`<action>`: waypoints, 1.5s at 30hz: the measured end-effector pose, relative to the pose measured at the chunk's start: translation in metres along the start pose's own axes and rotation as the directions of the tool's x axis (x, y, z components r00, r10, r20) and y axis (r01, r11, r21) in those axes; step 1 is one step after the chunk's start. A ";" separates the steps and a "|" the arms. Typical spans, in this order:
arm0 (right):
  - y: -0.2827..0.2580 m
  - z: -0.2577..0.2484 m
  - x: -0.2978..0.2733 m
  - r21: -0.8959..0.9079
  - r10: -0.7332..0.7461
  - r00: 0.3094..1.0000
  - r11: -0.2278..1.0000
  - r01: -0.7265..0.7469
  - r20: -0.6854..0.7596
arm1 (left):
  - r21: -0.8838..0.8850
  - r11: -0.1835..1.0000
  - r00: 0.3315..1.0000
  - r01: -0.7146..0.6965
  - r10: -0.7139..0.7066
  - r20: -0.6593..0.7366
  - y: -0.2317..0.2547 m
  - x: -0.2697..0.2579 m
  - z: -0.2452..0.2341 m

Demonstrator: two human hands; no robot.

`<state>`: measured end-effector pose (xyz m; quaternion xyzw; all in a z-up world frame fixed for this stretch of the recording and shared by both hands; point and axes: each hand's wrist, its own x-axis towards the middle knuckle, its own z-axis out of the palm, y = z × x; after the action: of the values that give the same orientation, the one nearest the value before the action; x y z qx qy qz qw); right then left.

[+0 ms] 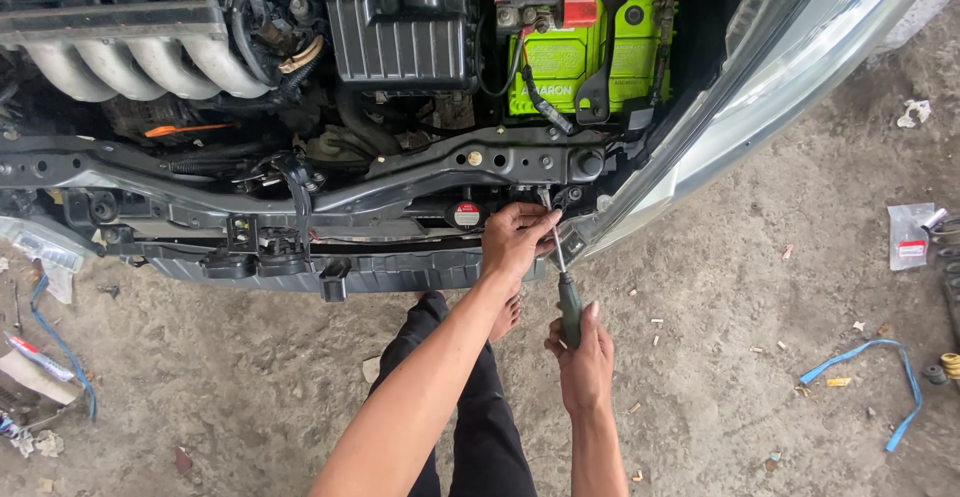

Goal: The person uses a screwdriver to loosen and remove bolts from the front radiator support and battery area of a Honda Civic. They work systematically across the engine bay, removing fasteners to detach the support structure.

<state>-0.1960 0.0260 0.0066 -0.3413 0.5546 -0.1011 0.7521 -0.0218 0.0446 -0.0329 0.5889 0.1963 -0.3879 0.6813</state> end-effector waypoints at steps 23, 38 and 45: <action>0.023 0.011 -0.007 0.093 -0.057 0.998 0.994 0.053 0.042 | 0.009 0.999 0.998 -0.044 0.044 -0.051 0.006 -0.002 -0.001; 0.018 0.022 -0.011 0.060 -0.027 0.991 0.998 0.019 0.131 | 0.057 0.998 0.999 -0.019 0.021 -0.031 -0.001 0.001 -0.002; 0.038 0.009 0.000 0.106 -0.130 0.985 0.987 0.118 0.116 | 0.085 0.996 0.999 -0.027 0.030 -0.032 0.000 -0.005 0.000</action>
<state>-0.1965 0.0581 -0.0162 -0.3431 0.4793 -0.1539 0.7930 -0.0245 0.0458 -0.0293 0.6265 0.1827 -0.3761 0.6578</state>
